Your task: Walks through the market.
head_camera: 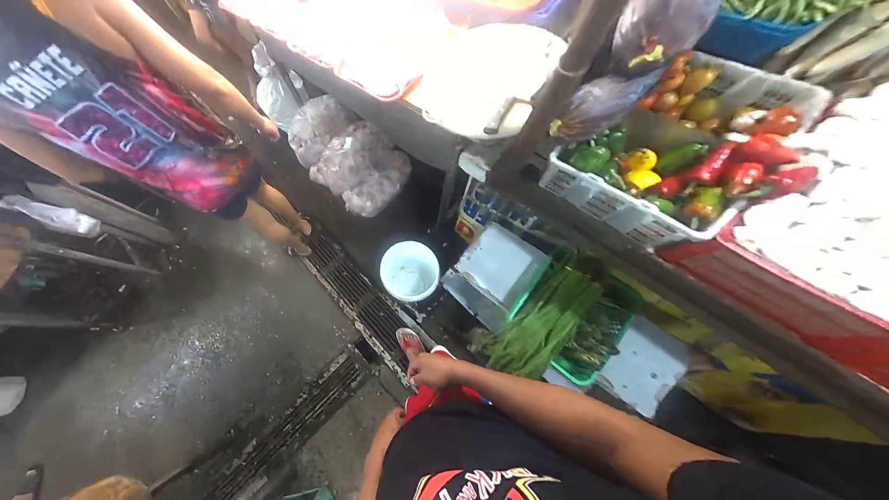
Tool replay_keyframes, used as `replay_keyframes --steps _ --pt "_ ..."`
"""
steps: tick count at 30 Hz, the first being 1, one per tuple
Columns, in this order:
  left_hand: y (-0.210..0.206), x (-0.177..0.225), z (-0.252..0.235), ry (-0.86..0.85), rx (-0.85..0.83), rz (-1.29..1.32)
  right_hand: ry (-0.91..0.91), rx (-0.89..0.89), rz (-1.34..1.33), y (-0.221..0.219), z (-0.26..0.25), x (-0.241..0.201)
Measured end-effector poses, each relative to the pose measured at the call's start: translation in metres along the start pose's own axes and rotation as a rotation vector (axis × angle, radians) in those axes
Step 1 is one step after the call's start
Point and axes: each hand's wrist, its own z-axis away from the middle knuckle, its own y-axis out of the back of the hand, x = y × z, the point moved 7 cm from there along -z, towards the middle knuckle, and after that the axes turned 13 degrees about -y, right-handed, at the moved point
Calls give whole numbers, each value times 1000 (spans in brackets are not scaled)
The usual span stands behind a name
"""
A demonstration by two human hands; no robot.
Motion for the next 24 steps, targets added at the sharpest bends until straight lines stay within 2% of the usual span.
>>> replay_keyframes --steps 2,5,7,9,14,17,19,21,24 --pt "40 28 6 114 104 -105 16 -29 34 26 -19 -9" --pt "97 45 16 245 319 -181 -118 -111 -117 50 -31 -7" --pt "149 49 8 257 474 -171 -141 -98 -174 70 -44 -12" --pt "203 51 -3 211 552 -95 -156 -88 -204 91 -54 -23" --pt "300 74 -31 146 478 -177 -209 -83 -354 137 -88 -62" --pt "351 76 -26 101 428 -125 -233 -89 -208 157 -112 -101" --pt "390 73 -22 -31 330 -44 -228 -26 -166 185 -134 -130" --pt "431 62 -20 -197 226 62 -222 86 -280 216 -163 -151" --pt "493 56 2 -297 49 115 -256 215 -526 252 -180 -201"
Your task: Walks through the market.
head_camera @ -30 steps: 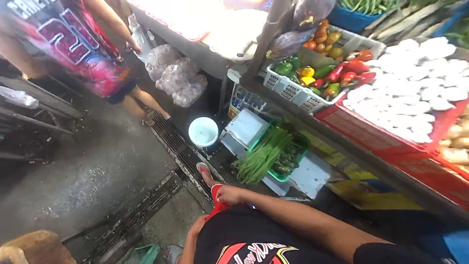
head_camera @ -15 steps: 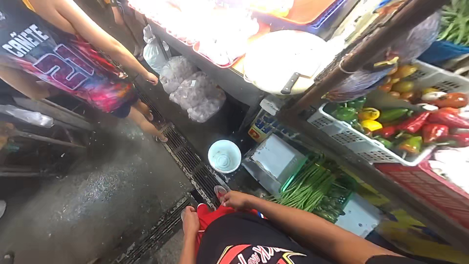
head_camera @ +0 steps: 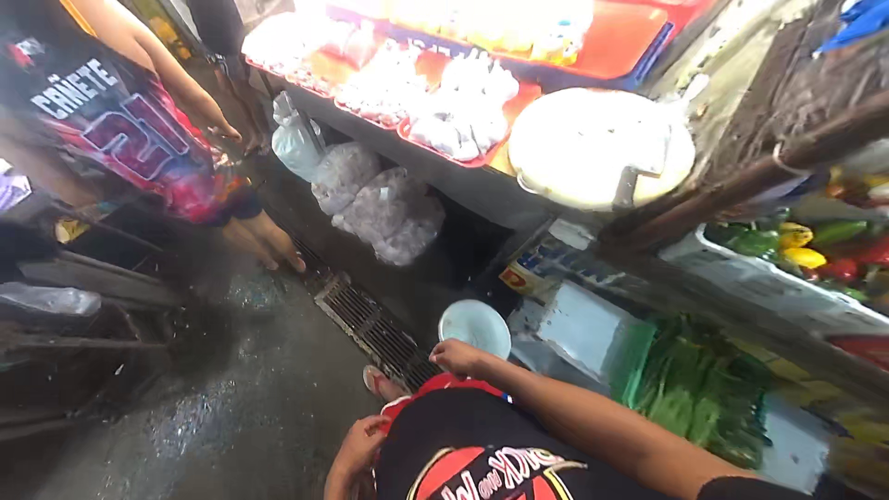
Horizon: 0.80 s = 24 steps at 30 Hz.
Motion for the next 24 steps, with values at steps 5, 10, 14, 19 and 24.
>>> replay_keyframes --steps 5,10,14,19,24 --pt "111 18 -26 -66 -72 -49 189 8 83 -9 -11 -143" --pt "188 54 -76 -88 402 144 215 -175 -371 -27 -21 -230" --pt "223 50 -114 -96 664 237 109 -237 -520 -33 -50 -270" --pt "313 9 -137 85 709 7 -8 -117 -557 4 -113 -323" --pt "395 19 -172 258 624 -125 35 -94 -476 54 -154 -416"
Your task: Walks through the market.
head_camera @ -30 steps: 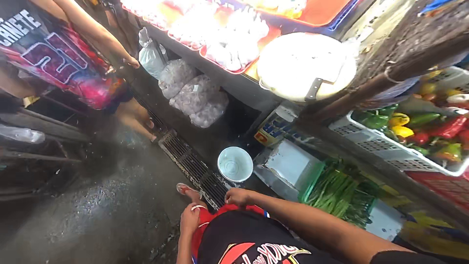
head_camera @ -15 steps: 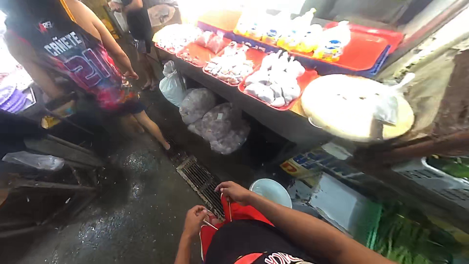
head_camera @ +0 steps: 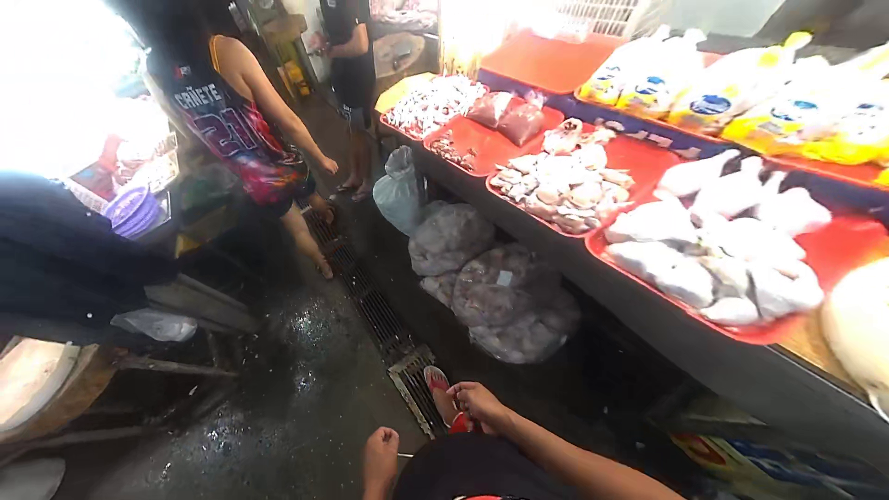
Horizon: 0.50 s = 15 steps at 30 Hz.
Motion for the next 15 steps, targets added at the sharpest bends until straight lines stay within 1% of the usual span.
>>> replay_keyframes --steps 2,4,6,9,11,13,15 --pt "13 24 -27 2 -36 -54 57 -56 76 3 -8 -57" --pt "23 44 -63 -24 -52 -92 83 -149 113 10 -18 -111" --pt "32 54 -90 -22 -57 -98 36 -258 78 19 -18 -144" --pt "55 72 -117 60 51 -36 30 -313 19 43 4 -181" --pt "63 80 -132 120 123 -21 52 -304 -45 61 15 -190" --pt "67 88 -146 172 114 -39 58 -280 -167 73 8 -192" --pt "74 98 -171 192 62 -79 77 -261 -227 77 -6 -205"
